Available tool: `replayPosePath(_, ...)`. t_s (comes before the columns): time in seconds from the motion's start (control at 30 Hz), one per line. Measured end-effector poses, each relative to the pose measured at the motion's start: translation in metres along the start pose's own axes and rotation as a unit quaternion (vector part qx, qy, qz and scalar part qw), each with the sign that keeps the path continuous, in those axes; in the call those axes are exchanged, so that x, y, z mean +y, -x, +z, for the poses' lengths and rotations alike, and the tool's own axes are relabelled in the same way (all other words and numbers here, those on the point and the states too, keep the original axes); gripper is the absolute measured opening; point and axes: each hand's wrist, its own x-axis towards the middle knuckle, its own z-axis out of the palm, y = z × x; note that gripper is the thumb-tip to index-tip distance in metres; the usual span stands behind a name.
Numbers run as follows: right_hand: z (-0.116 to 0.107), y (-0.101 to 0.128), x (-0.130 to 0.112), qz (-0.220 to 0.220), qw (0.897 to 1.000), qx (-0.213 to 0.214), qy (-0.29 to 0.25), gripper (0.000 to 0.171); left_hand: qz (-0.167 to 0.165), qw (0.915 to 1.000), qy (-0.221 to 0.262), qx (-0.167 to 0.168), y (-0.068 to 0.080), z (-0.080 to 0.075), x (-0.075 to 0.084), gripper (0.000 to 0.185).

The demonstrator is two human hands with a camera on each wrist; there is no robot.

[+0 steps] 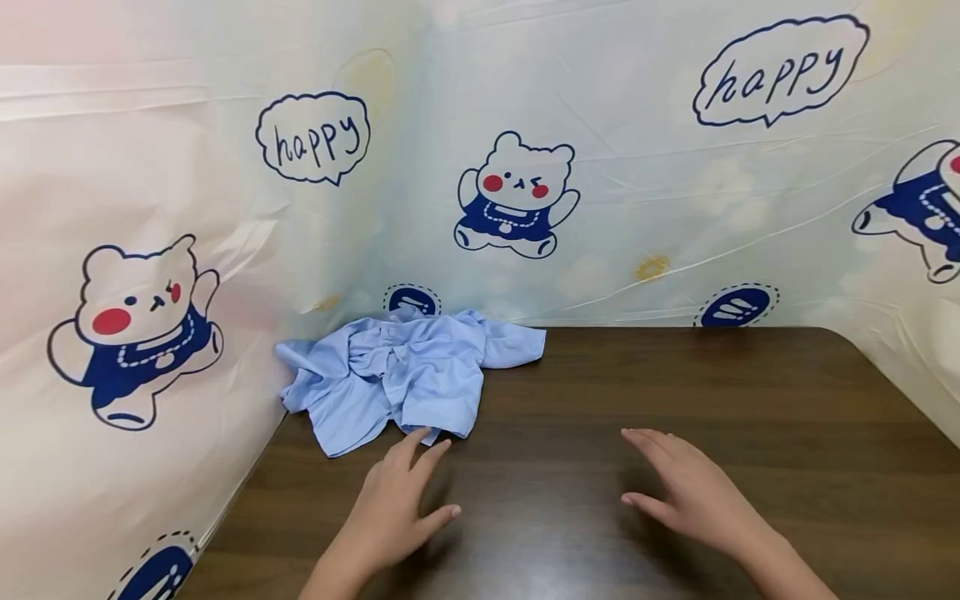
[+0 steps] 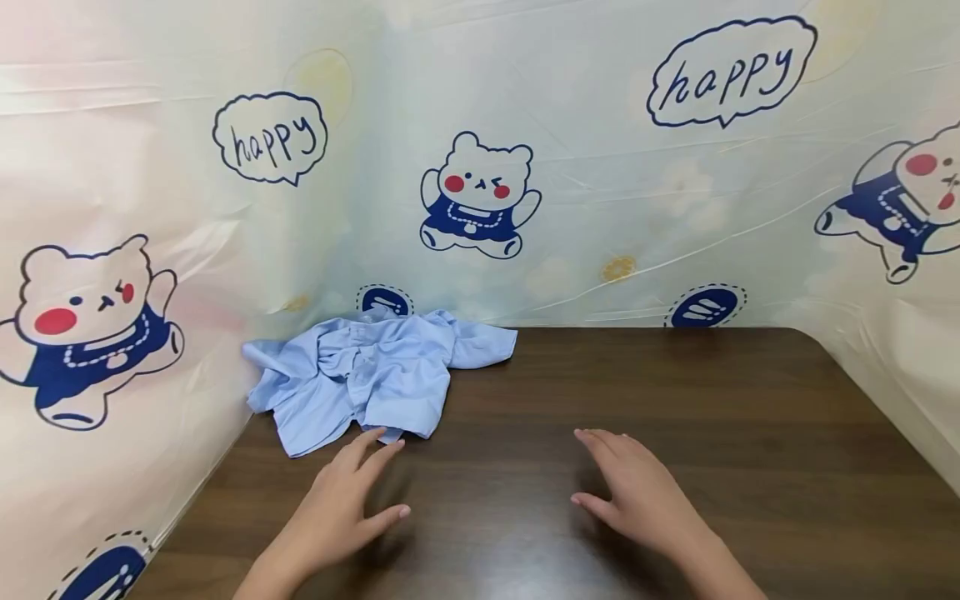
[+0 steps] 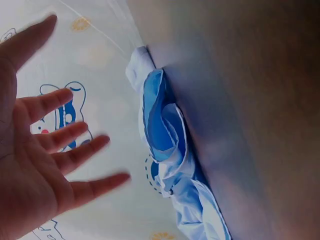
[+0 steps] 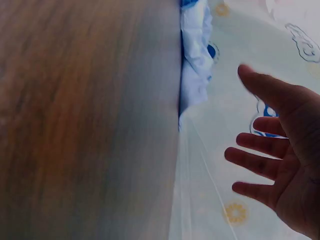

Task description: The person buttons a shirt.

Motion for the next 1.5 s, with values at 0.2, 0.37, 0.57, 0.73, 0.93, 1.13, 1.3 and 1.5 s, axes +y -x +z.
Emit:
replayPosePath(0.2, 0.004, -0.014, -0.001, -0.056, 0.998, 0.013, 0.003, 0.057, 0.06, 0.9965, 0.03, 0.05, -0.004, -0.001, -0.001, 0.042)
replayPosePath(0.37, 0.008, -0.026, -0.003, -0.104, 0.994, 0.018, -0.02, 0.042, 0.091, 0.9936, 0.028, 0.062, -0.01, -0.001, -0.003, 0.037)
replayPosePath(0.57, 0.014, -0.047, -0.005, -0.134, 0.99, 0.001, -0.049, 0.031, 0.114, 0.991, 0.044, 0.055, -0.023, -0.003, -0.011, 0.035)
replayPosePath(0.73, 0.025, -0.075, -0.006, -0.126, 0.988, -0.042, -0.08, 0.023, 0.115, 0.9901, 0.077, 0.021, -0.04, -0.006, -0.028, 0.029)
replayPosePath(0.93, 0.046, -0.121, -0.008, -0.108, 0.986, -0.066, -0.105, 0.019, 0.088, 0.9903, 0.104, 0.027, -0.062, -0.013, -0.064, 0.031)
replayPosePath(1.13, 0.081, -0.168, -0.018, -0.092, 0.986, -0.075, -0.115, 0.027, 0.022, 0.995, 0.092, 0.029, -0.079, -0.021, -0.108, 0.039)
replayPosePath(1.3, 0.105, -0.196, -0.027, -0.049, 0.987, -0.095, -0.119, 0.047, -0.031, 0.9963, 0.08, 0.011, -0.093, -0.029, -0.139, 0.059)
replayPosePath(1.5, 0.122, -0.227, -0.035, 0.02, 0.986, -0.145, -0.081, 0.078, -0.083, 0.9944, 0.059, -0.028, -0.119, -0.031, -0.181, 0.108)
